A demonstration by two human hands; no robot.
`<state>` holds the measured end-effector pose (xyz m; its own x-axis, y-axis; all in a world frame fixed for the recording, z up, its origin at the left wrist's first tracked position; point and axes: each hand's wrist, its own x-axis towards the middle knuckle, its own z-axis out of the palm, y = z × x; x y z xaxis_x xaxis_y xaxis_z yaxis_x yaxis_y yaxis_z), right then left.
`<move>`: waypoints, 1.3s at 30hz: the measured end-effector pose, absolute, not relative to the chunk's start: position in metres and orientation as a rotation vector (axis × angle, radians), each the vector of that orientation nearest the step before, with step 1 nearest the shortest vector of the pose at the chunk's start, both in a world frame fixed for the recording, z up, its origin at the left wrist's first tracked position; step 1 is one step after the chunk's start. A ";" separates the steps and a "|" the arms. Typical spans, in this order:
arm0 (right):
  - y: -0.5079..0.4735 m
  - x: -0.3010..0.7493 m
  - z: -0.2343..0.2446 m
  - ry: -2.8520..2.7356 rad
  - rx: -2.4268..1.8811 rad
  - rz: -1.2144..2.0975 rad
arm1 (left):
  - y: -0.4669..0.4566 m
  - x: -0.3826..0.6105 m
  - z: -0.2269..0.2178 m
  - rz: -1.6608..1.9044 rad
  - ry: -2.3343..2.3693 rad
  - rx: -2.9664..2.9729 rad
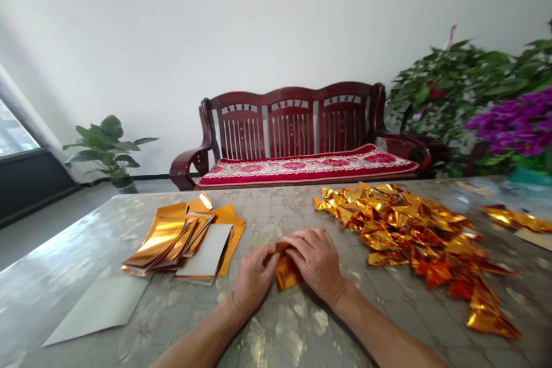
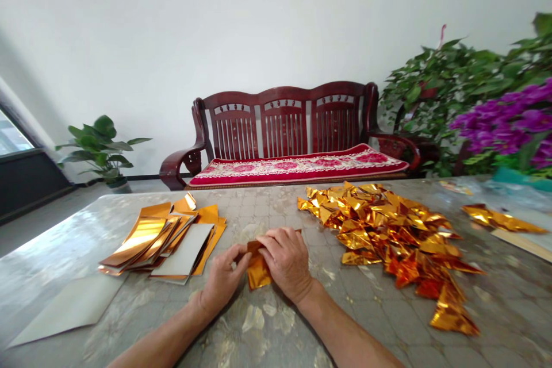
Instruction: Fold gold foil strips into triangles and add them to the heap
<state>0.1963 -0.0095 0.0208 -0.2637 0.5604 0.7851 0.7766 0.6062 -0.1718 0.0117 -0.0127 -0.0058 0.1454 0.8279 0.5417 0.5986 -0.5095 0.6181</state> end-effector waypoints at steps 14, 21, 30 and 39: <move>0.010 0.202 0.011 -1.575 -1.165 0.452 | -0.005 0.008 -0.006 1.379 1.435 1.834; 0.013 0.202 0.012 -1.431 -1.003 1.130 | 0.002 0.003 -0.002 1.378 1.345 1.532; 0.010 0.200 0.011 -1.362 -1.106 1.112 | 0.002 0.005 0.001 1.335 1.359 1.453; 0.008 0.196 0.005 -1.342 -1.080 1.169 | 0.002 0.005 0.001 1.332 1.333 1.466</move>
